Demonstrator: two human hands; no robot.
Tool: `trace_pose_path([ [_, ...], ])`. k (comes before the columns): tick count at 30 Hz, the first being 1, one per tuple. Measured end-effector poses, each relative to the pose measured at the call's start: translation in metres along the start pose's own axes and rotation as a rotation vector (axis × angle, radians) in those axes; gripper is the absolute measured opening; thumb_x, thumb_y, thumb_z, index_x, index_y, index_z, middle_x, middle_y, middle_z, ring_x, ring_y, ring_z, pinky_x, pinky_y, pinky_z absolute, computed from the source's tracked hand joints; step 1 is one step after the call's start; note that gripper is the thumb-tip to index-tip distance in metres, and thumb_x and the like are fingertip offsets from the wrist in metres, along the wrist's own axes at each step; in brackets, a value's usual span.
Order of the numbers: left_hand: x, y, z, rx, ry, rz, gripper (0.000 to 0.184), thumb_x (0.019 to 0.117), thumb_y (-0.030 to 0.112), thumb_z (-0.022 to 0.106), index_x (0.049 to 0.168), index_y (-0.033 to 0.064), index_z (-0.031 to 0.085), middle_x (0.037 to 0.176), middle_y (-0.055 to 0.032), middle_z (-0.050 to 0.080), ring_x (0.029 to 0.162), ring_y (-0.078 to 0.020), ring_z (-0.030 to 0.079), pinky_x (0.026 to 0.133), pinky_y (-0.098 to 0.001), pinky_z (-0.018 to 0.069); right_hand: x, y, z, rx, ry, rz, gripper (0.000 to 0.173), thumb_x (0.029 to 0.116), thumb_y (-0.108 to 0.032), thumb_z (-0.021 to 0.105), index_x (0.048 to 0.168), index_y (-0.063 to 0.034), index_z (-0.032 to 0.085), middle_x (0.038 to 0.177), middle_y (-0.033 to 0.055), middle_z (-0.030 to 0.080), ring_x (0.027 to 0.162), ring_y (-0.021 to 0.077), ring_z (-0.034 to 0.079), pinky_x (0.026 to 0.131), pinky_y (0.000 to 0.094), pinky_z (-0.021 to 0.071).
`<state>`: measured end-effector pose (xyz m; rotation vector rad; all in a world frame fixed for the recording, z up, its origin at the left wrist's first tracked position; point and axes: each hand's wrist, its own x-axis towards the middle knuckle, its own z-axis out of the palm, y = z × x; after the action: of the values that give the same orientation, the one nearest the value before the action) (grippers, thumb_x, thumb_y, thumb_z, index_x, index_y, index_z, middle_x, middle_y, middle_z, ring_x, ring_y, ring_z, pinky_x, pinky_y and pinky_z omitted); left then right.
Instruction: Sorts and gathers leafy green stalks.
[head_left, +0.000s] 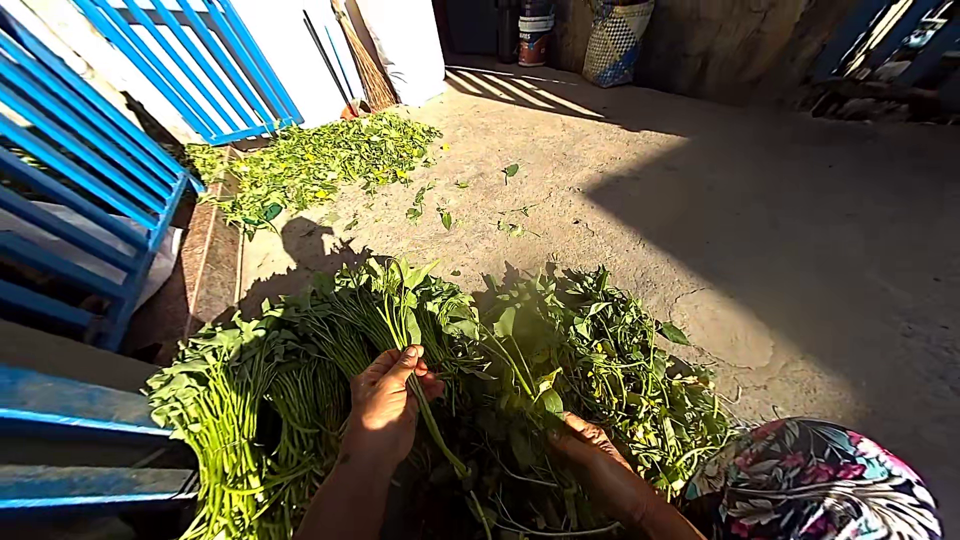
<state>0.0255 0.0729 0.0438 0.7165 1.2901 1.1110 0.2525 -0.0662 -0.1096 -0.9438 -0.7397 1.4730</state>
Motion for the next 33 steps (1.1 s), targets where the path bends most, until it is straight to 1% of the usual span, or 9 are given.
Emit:
trace_pose_path([
  [4,0.002,-0.004,0.001,-0.025,-0.009,-0.053,0.005,0.1039,0.009,0.056,0.1,0.0052,0.058,0.074,-0.0056,0.055,0.056,-0.015,0.055,0.056,-0.0323,0.0564,-0.002,-0.009,0.018,-0.248,-0.04,-0.128,0.026,0.1018,-0.013,0.06,0.124,-0.0024,0.07,0.119,0.0047,0.071,0.112,0.0112,0.066,0.102,0.0313,0.0535],
  [8,0.0,-0.005,-0.005,-0.004,-0.224,-0.008,0.018,0.0868,-0.007,0.069,0.103,-0.0005,0.062,0.084,-0.0137,0.064,0.061,-0.0178,0.061,0.057,-0.0318,0.0569,0.006,-0.002,0.039,-0.586,0.036,-0.446,0.022,0.102,-0.021,0.061,0.115,-0.0138,0.077,0.109,0.004,0.07,0.113,0.0158,0.062,0.104,0.0411,0.0475],
  [12,-0.002,-0.004,-0.005,-0.013,-0.373,0.074,0.03,0.0779,-0.007,0.072,0.105,-0.001,0.062,0.089,-0.0161,0.067,0.069,-0.0201,0.066,0.062,-0.0331,0.0589,0.014,0.016,0.056,-0.885,0.274,-0.684,0.019,0.1007,-0.021,0.06,0.107,-0.0174,0.078,0.098,0.0035,0.072,0.101,0.0174,0.066,0.095,0.0472,0.0502],
  [18,-0.002,-0.008,-0.014,-0.02,-0.643,0.202,0.022,0.0879,0.003,0.073,0.109,0.0014,0.067,0.099,-0.0115,0.069,0.083,-0.0177,0.068,0.074,-0.0332,0.06,0.013,0.015,0.063,-0.98,0.341,-0.704,0.017,0.098,-0.018,0.062,0.102,-0.0199,0.078,0.101,0.0042,0.075,0.106,0.0212,0.068,0.096,0.0522,0.0502],
  [24,0.004,-0.014,-0.017,0.103,-0.816,0.291,0.023,0.0885,0.017,0.078,0.106,0.0061,0.068,0.092,-0.0054,0.069,0.078,-0.0134,0.067,0.073,-0.03,0.0585,0.014,0.02,0.059,-0.976,0.374,-0.775,0.017,0.0982,-0.019,0.061,0.101,-0.021,0.078,0.104,0.0047,0.073,0.11,0.0209,0.064,0.102,0.0501,0.0438],
  [26,0.001,-0.008,-0.016,0.136,-0.73,0.266,0.018,0.0873,0.006,0.074,0.103,0.0026,0.068,0.088,-0.0082,0.069,0.075,-0.0151,0.067,0.07,-0.0301,0.059,0.018,0.023,0.058,-0.961,0.407,-0.813,0.018,0.0998,-0.022,0.06,0.101,-0.0217,0.077,0.103,0.0026,0.072,0.11,0.0189,0.063,0.102,0.0482,0.0429],
  [30,-0.003,0.012,-0.016,0.216,-0.143,0.265,0.017,0.087,-0.01,0.068,0.1,0.0007,0.066,0.087,-0.0113,0.067,0.065,-0.0164,0.063,0.058,-0.0279,0.0558,0.024,0.049,0.039,-1.087,0.41,-0.668,0.022,0.0979,-0.02,0.058,0.11,-0.0201,0.077,0.098,0.0042,0.071,0.098,0.0226,0.067,0.088,0.0504,0.0525],
  [31,0.001,0.017,-0.02,0.253,-0.029,0.304,0.017,0.0887,-0.009,0.068,0.102,0.0022,0.066,0.087,-0.0092,0.067,0.063,-0.0153,0.061,0.056,-0.0279,0.0546,0.022,0.061,0.028,-1.207,0.343,-0.548,0.027,0.0965,-0.017,0.058,0.115,-0.0205,0.078,0.097,0.0075,0.071,0.095,0.027,0.068,0.084,0.0515,0.0537],
  [33,0.007,0.023,-0.029,0.337,0.114,0.395,0.019,0.0905,-0.004,0.07,0.106,0.0054,0.065,0.089,-0.0042,0.067,0.066,-0.0115,0.062,0.056,-0.0256,0.055,0.005,0.083,0.007,-1.438,-0.034,-0.039,0.033,0.0978,-0.01,0.056,0.125,-0.0165,0.073,0.118,0.0205,0.069,0.114,0.0418,0.064,0.097,0.0614,0.0495],
])
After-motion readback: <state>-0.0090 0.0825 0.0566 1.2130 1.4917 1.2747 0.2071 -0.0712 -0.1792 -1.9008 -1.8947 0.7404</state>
